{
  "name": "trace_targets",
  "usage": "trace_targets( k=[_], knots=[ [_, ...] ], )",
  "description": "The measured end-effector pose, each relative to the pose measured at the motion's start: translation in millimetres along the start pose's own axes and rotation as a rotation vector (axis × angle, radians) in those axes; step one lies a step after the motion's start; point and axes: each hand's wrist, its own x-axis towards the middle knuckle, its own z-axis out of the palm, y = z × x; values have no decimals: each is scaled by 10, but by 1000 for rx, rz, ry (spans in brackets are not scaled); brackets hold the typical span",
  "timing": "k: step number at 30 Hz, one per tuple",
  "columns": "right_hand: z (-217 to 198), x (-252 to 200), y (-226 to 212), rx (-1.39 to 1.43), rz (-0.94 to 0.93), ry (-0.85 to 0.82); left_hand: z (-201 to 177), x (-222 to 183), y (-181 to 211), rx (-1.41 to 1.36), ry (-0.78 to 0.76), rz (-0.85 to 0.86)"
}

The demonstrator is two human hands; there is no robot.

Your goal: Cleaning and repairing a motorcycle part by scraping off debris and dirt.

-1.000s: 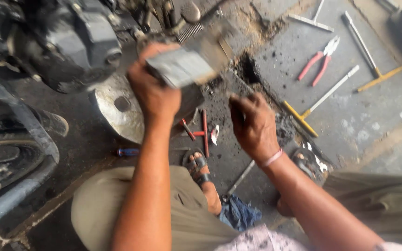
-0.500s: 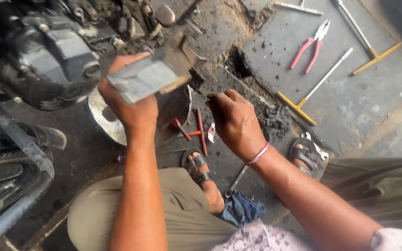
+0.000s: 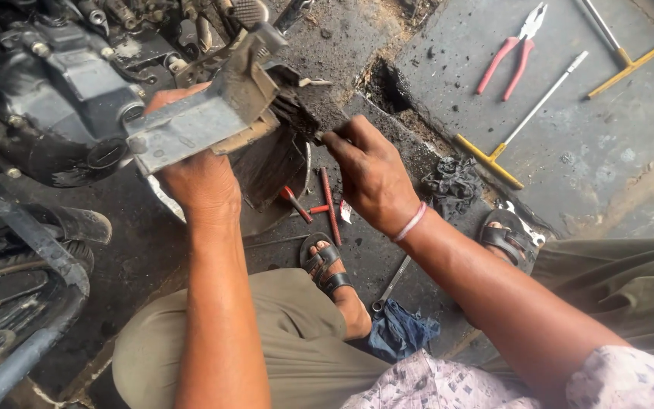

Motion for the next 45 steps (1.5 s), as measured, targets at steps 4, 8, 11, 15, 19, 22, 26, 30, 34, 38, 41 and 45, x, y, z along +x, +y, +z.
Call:
trace_targets(
  k=[4, 8, 11, 15, 19, 22, 26, 30, 34, 38, 41, 45],
  knots=[
    [-151, -17, -49, 2, -37, -17, -83, -5, -203, -1, -1, 2],
    [-223, -108, -96, 20, -56, -19, -154, 25, -316, -84, 63, 3],
    [-111, 8, -47, -7, -58, -7, -103, 32, -211, -116, 122, -45],
    [-23, 103, 1, -20, -7, -47, -115, 62, -267, -134, 134, 22],
    [-328, 46, -67, 1, 63, -169, -130, 84, -239, -99, 94, 71],
    [-300, 82, 23, 31, 50, -211, -116, 51, -249, -97, 106, -16],
    [-265, 211, 13, -44, -51, -193, -116, 38, -261, -126, 52, 70],
    [-404, 64, -106, -45, -13, -258, -101, 86, -352, -50, 157, 78],
    [-237, 146, -59, -117, -31, -224, -188, 29, -428, -45, 86, 72],
    [-134, 243, -11, -228, -116, -161, -129, 59, -349, -151, 61, 62],
    [-149, 168, -16, -304, -126, -143, -58, 70, -309, -121, 106, 57],
    [-338, -59, -52, -413, -107, -183, -5, 116, -305, -31, 191, -8]
  ],
)
